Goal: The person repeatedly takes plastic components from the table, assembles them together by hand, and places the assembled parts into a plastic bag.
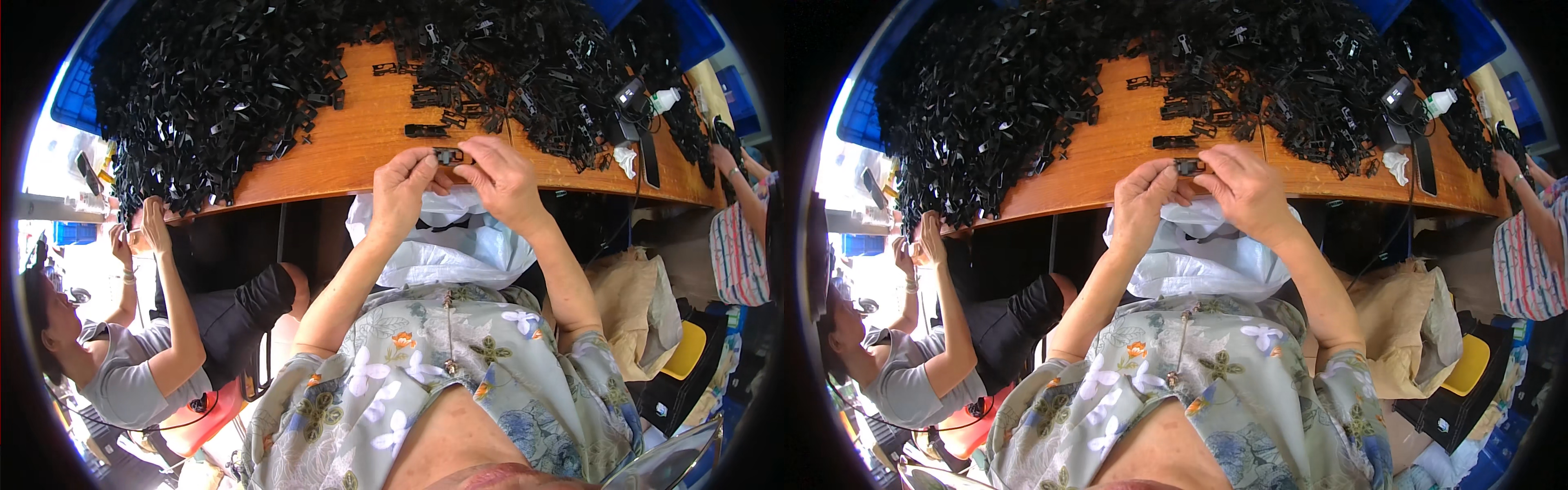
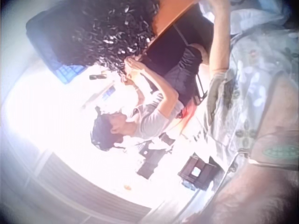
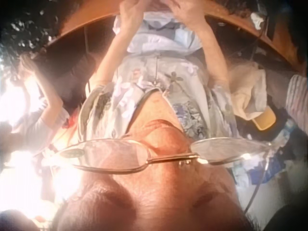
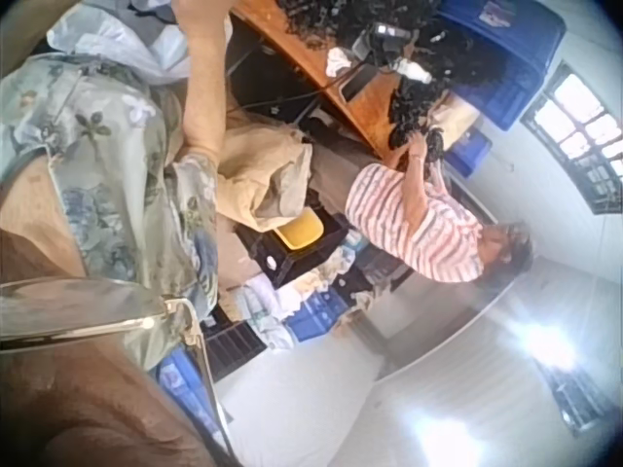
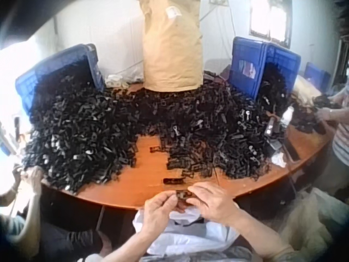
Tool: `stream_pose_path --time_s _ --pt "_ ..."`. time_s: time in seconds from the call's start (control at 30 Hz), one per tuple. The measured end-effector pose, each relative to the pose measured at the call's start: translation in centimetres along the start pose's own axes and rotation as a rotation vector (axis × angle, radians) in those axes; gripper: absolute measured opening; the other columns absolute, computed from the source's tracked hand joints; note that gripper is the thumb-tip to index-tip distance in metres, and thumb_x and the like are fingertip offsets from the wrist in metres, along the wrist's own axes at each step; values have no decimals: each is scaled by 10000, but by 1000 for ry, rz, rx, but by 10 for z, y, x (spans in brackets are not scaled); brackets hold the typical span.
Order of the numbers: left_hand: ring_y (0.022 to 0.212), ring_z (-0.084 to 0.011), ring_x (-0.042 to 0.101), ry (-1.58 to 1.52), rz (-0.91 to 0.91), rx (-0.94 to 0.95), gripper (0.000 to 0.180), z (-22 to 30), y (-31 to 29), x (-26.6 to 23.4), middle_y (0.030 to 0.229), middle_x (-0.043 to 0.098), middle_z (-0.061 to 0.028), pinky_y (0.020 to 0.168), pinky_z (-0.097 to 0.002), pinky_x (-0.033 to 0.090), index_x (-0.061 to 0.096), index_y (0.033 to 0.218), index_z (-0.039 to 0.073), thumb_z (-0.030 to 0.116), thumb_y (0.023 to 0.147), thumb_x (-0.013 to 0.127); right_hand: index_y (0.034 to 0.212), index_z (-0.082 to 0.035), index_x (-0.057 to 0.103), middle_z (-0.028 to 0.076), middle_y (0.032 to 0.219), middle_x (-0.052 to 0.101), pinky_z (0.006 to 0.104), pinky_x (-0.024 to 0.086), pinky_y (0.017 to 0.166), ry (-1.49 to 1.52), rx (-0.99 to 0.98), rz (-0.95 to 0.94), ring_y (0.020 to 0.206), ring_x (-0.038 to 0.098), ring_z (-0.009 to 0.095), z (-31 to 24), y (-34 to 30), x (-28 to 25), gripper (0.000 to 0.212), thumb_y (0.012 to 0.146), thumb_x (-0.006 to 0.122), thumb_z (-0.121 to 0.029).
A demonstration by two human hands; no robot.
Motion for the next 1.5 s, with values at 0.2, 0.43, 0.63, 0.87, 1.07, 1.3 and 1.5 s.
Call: stream_pose_path --time_s 0.2,0.43,0.63,0.87,1.07,1.3,1.5 --pt "839 -175 644 -234 -83 -119 253 -7 0 -2 938 687 -123 766 -303 525 617 1140 -63 144 1021 534 1058 -1 674 135 952 674 384 545 681 33 21 -36 822 664 320 -2 -5 1 332 752 781 -70" --pt "830 -170 629 -489 -102 -137 215 -15 -7 4 967 683 -111 732 -282 494 620 1145 -29 125 1019 538 1043 12 679 150 939 663 389 535 667 -15 -6 -71 815 655 334 -2 -5 -3 335 730 781 -49" --pt "775 -127 601 -343 -56 -64 163 -19 -7 4 919 660 -51 705 -256 473 652 1093 14 91 949 658 1106 13 690 41 922 687 261 530 620 756 700 -114 750 652 144 -10 -6 -6 266 846 725 -32" --pt "998 -274 604 1076 207 732 336 23 26 -8 1046 672 -100 842 -389 499 701 1116 83 114 787 762 1141 5 685 42 893 687 213 522 616 839 842 16 756 637 86 17 -14 -8 237 909 660 -33" --pt "896 -267 620 992 80 594 289 5 42 -28 1034 689 -88 815 -347 507 710 1127 51 87 840 708 1142 2 688 47 929 699 214 539 614 839 872 17 777 661 91 21 -13 -2 230 920 656 -48" --pt "716 -69 576 119 -1 -89 303 23 22 -16 775 648 -10 682 -228 494 693 1185 -17 188 967 652 1083 -9 711 30 878 691 210 532 600 754 667 -14 745 646 78 1 0 -3 184 903 677 -28" --pt "719 -75 577 322 -41 -89 281 39 13 -13 776 655 -11 663 -230 487 708 1169 -3 175 957 658 1024 9 705 32 827 681 216 523 568 760 704 -59 701 630 71 -2 2 0 136 892 685 -15"
Point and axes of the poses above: each hand's wrist, its own y-axis towards the middle knuckle, its own x-axis out of the palm, z = x × y, the point moved 1 cm from there along y, towards the middle knuckle
